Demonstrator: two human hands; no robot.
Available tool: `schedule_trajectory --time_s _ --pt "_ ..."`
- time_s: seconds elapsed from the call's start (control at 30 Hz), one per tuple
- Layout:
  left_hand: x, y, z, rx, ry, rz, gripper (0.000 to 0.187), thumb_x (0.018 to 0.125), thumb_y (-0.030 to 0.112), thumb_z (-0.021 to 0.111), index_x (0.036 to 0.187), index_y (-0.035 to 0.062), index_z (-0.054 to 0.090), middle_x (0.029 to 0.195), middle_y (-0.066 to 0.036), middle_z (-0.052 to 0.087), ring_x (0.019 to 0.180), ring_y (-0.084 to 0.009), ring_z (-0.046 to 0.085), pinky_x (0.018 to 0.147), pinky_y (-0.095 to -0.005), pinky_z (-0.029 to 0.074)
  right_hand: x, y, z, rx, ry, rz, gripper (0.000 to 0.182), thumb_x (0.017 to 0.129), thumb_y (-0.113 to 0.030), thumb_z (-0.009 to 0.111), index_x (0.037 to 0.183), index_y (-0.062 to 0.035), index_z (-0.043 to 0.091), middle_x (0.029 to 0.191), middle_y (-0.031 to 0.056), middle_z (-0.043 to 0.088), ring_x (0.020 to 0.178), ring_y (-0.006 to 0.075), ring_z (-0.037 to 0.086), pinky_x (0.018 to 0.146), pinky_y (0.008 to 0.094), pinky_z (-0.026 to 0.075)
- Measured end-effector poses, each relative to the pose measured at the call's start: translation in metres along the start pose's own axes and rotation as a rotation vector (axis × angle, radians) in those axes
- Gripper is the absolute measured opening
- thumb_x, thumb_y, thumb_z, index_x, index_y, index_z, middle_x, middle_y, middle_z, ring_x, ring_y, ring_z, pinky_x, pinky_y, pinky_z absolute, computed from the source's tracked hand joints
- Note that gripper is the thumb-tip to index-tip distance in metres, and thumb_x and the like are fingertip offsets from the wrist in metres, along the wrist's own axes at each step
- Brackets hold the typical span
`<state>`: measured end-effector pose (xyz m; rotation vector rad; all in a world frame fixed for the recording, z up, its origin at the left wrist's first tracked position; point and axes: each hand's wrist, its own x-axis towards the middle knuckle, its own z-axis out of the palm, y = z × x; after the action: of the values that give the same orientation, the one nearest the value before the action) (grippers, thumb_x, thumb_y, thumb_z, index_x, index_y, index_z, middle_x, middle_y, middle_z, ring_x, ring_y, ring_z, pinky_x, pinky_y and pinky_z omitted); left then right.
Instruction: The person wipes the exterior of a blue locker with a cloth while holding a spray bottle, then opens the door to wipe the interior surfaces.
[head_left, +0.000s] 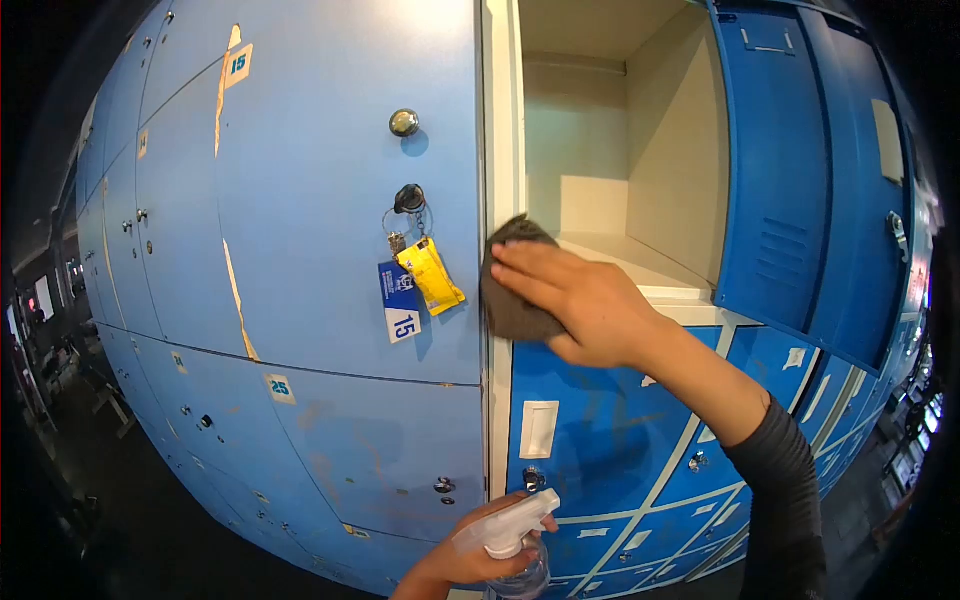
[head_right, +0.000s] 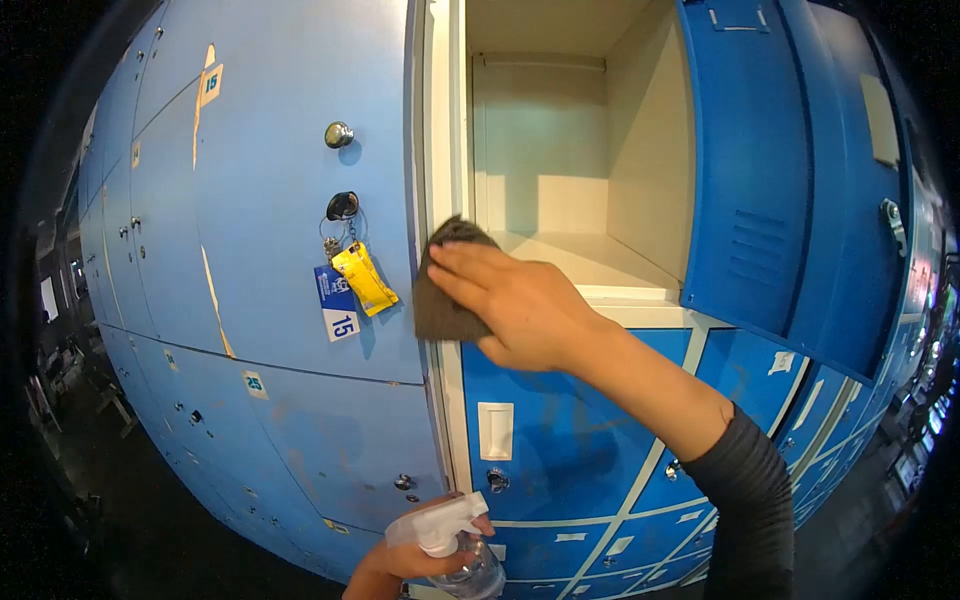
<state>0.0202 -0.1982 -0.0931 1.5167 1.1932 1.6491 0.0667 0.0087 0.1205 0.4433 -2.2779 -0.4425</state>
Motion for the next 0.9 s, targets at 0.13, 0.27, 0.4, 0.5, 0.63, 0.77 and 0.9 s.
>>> schedule_trajectory --time_s 0.13,0.27,0.4,0.5,0.63,0.77,0.9 --pt "-0.011 -0.012 0.013 -0.086 0.025 -0.093 0.047 0.075 -0.002 0.072 0.119 0.0006 0.055 0.109 -0.009 0.062 0.095 -0.016 0.056 0.081 -0.0299 0.046 0.002 0.015 -0.027 -0.151 0.133 -0.187 0.075 0.062 0.002 0.063 0.134 -0.0078 0.048 0.146 0.0096 0.04 0.133 0.0278 0.041 0.1 0.0365 0.046" --pt "-0.009 -0.021 0.01 0.069 -0.046 0.164 0.065 0.079 0.004 0.071 0.137 0.0003 0.042 0.109 -0.004 0.06 0.09 -0.0115 0.057 0.075 -0.0254 0.048 0.057 0.063 -0.07 -0.403 0.521 -0.237 0.077 0.061 0.006 0.063 0.134 -0.0087 0.047 0.146 0.0112 0.038 0.133 0.0293 0.04 0.104 0.0377 0.043" --pt "-0.018 -0.019 0.005 -0.079 0.004 0.059 0.066 0.078 0.007 0.074 0.136 0.0008 0.044 0.105 -0.003 0.06 0.092 -0.0107 0.057 0.074 -0.0243 0.047 0.11 0.092 -0.119 -0.38 0.628 -0.233 0.062 0.068 -0.002 0.058 0.128 0.004 0.044 0.137 0.0259 0.042 0.128 0.0397 0.041 0.107 0.0405 0.037" --pt "-0.031 -0.008 -0.007 -0.247 0.026 -0.084 0.066 0.077 0.006 0.075 0.135 0.0025 0.045 0.103 -0.003 0.059 0.088 -0.01 0.057 0.071 -0.0237 0.048 0.149 0.129 -0.14 -0.509 0.478 -0.171 0.07 0.067 -0.003 0.063 0.133 0.0032 0.04 0.143 0.023 0.036 0.133 0.0367 0.036 0.107 0.0424 0.037" --pt "-0.039 0.009 -0.023 0.174 0.126 0.074 0.069 0.075 0.003 0.075 0.138 0.0043 0.044 0.107 -0.004 0.061 0.08 -0.0095 0.059 0.065 -0.0241 0.049 0.192 0.165 -0.126 -0.286 0.632 0.038 0.059 0.071 -0.008 0.053 0.13 -0.0061 0.049 0.132 0.0157 0.052 0.119 0.0339 0.052 0.1 0.0381 0.042" --pt "-0.06 0.007 -0.041 -0.076 0.183 -0.141 0.068 0.076 -0.001 0.072 0.138 0.002 0.044 0.11 -0.004 0.062 0.088 -0.0088 0.057 0.073 -0.0238 0.048 0.199 0.149 -0.097 -0.054 0.713 0.241 0.052 0.073 -0.016 0.052 0.124 -0.0053 0.053 0.114 0.0184 0.061 0.106 0.0354 0.058 0.091 0.0393 0.045" --pt "-0.07 -0.021 -0.055 -0.067 0.23 -0.108 0.067 0.076 -0.001 0.072 0.137 0.0011 0.044 0.11 -0.004 0.062 0.087 -0.0092 0.057 0.073 -0.024 0.049 0.175 0.112 -0.085 0.04 0.678 0.343 0.042 0.072 -0.016 0.052 0.111 -0.0051 0.058 0.103 0.0182 0.064 0.097 0.0377 0.059 0.085 0.0429 0.046"
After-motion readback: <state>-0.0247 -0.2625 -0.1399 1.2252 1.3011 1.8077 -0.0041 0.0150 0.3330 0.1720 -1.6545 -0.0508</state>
